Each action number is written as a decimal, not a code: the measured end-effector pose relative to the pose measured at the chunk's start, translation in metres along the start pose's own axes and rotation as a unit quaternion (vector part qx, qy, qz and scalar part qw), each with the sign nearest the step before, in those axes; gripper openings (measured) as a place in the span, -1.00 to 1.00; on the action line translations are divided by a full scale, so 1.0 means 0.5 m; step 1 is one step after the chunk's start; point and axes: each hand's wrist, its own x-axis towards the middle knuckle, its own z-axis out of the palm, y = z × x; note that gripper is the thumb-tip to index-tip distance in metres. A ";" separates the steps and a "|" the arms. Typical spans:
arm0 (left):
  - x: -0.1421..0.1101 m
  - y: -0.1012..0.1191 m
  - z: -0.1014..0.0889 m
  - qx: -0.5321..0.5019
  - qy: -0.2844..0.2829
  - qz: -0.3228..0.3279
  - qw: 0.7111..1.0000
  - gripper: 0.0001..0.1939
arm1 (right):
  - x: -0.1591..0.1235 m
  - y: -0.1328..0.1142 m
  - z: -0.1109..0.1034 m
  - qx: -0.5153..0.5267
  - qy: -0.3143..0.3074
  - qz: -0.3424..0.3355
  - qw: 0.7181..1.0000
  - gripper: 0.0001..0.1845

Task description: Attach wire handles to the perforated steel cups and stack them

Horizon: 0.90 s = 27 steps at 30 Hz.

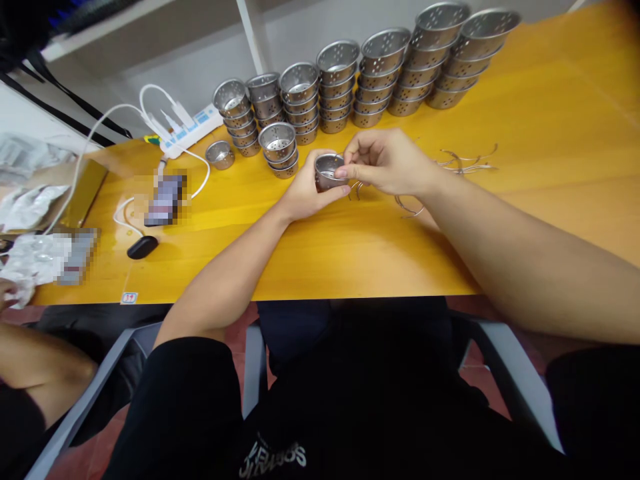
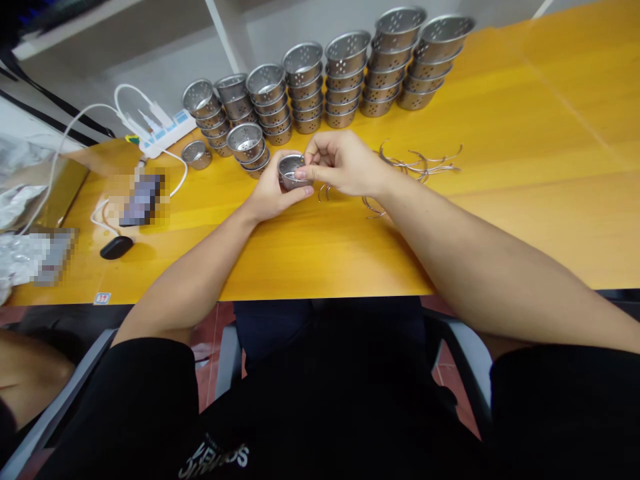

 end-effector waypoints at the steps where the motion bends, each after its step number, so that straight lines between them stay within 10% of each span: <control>1: -0.001 0.000 -0.001 0.002 -0.003 0.000 1.000 -0.05 | 0.000 0.002 -0.001 0.001 -0.003 0.001 1.000 -0.25; 18: 0.002 0.007 -0.003 -0.036 0.001 -0.017 0.999 0.07 | -0.004 0.014 -0.001 -0.072 0.078 -0.052 0.993 -0.13; 27: 0.002 -0.005 -0.005 -0.017 0.045 0.002 0.999 0.08 | -0.004 0.036 -0.031 -0.198 0.072 -0.161 0.964 -0.71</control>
